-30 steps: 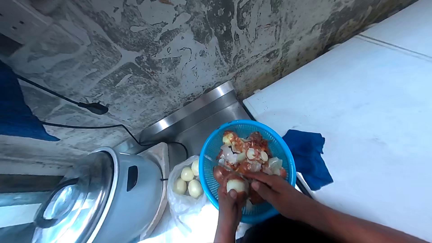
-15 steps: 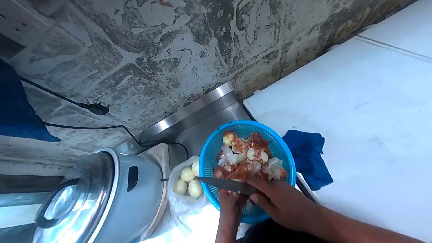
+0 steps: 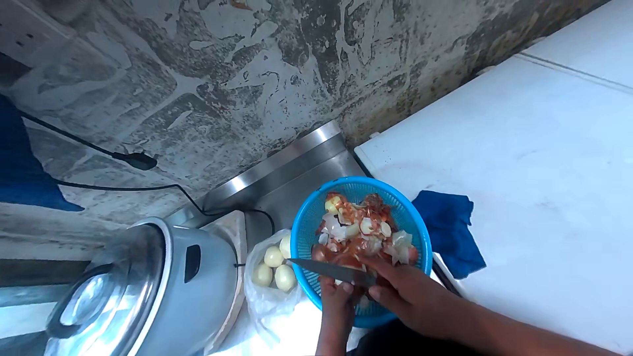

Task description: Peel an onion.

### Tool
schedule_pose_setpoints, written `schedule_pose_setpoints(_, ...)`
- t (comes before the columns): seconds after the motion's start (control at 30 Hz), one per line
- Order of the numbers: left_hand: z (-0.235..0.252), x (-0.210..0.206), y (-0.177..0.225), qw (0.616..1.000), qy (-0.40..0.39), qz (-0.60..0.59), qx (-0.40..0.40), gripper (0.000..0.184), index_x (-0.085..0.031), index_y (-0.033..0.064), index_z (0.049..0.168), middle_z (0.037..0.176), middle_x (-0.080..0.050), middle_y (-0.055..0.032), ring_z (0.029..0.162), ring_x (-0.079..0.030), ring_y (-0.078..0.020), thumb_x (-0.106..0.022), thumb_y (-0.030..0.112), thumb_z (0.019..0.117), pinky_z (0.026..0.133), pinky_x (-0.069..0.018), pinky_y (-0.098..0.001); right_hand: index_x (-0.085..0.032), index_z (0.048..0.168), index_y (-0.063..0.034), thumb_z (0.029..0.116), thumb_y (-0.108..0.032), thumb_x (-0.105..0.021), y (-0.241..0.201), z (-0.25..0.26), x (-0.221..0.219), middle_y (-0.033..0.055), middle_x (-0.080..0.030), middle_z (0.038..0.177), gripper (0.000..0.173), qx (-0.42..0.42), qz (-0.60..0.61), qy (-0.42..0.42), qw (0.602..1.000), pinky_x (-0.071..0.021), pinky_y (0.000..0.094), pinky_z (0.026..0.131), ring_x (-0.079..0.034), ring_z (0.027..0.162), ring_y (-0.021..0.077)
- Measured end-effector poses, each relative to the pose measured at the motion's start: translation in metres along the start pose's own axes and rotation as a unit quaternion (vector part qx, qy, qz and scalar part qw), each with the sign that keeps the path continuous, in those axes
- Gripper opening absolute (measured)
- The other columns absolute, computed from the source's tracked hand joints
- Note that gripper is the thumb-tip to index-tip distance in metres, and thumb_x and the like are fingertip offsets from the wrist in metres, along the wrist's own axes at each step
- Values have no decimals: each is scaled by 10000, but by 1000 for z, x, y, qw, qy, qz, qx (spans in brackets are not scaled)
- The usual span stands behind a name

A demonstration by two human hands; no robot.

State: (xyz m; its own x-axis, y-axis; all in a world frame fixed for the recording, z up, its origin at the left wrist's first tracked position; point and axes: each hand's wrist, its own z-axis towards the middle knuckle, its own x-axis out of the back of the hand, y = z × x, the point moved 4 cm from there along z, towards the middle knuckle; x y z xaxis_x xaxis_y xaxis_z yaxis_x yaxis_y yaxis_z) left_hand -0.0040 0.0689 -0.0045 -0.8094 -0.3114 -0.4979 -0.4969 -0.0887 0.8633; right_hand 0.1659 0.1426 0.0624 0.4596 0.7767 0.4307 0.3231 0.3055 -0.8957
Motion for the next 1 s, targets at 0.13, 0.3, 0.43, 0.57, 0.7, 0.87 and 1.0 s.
schedule_pose_setpoints(0.13, 0, 4, -3, 1000, -2, -13, 7, 639, -638, 105, 1238, 894, -715, -80, 643, -652, -113, -868, 465, 762, 552, -555, -288, -480, 1497, -185, 1080, -468, -346, 1, 2, -6, 116, -694, 927, 522, 29, -79, 30, 996, -569, 544, 701, -693, 789, 298)
schedule_pose_setpoints(0.3, 2, 2, -2, 1000, -22, -8, 4, 606, -633, 95, 1218, 828, -691, -80, 569, -597, -91, -832, 489, 802, 490, -499, -251, -559, 1440, -211, 1087, -478, -334, 9, 6, -6, 82, -677, 865, 497, 50, -17, 73, 996, -564, 487, 693, -665, 749, 232)
schedule_pose_setpoints(0.43, 3, 1, 0, 1000, -22, 4, -5, 652, -614, 83, 1261, 918, -708, -97, 653, -645, -111, -845, 474, 794, 540, -535, -266, -573, 1430, -213, 1086, -461, -365, 13, 7, -6, 70, -692, 926, 472, 27, 36, 81, 996, -567, 446, 730, -667, 791, 190)
schedule_pose_setpoints(0.57, 0, -1, 3, 997, -38, 56, -33, 707, -611, 77, 1323, 1136, -717, -110, 975, -715, -183, -857, 454, 778, 840, -607, -382, -573, 1428, -205, 1086, -459, -375, 21, 13, 2, 71, -684, 975, 469, -27, 76, 90, 993, -562, 415, 772, -657, 819, 171)
schedule_pose_setpoints(0.7, -1, -1, 3, 996, -47, 65, -34, 751, -563, 51, 1364, 1158, -706, -113, 1002, -708, -183, -867, 414, 781, 867, -601, -386, -582, 1422, -217, 1080, -469, -377, 25, 16, 5, 58, -677, 983, 471, -54, 88, 91, 991, -553, 399, 783, -647, 829, 161)
schedule_pose_setpoints(0.87, -1, -1, 4, 996, -54, 52, -38, 800, -506, 26, 1398, 1192, -688, -123, 1041, -697, -195, -879, 364, 776, 903, -590, -400, -586, 1422, -194, 1077, -460, -393, 27, 19, 4, 64, -693, 1085, 476, -72, 120, 105, 985, -557, 378, 843, -664, 901, 143)
schedule_pose_setpoints(1.0, -1, -2, 5, 995, -80, 43, -35, 837, -475, 10, 1420, 1244, -657, -161, 1070, -684, -223, -890, 330, 767, 913, -583, -412, -587, 1420, -195, 1078, -440, -391, 31, 21, 4, 65, -689, 1130, 463, -94, 118, 120, 981, -553, 383, 879, -667, 957, 148)
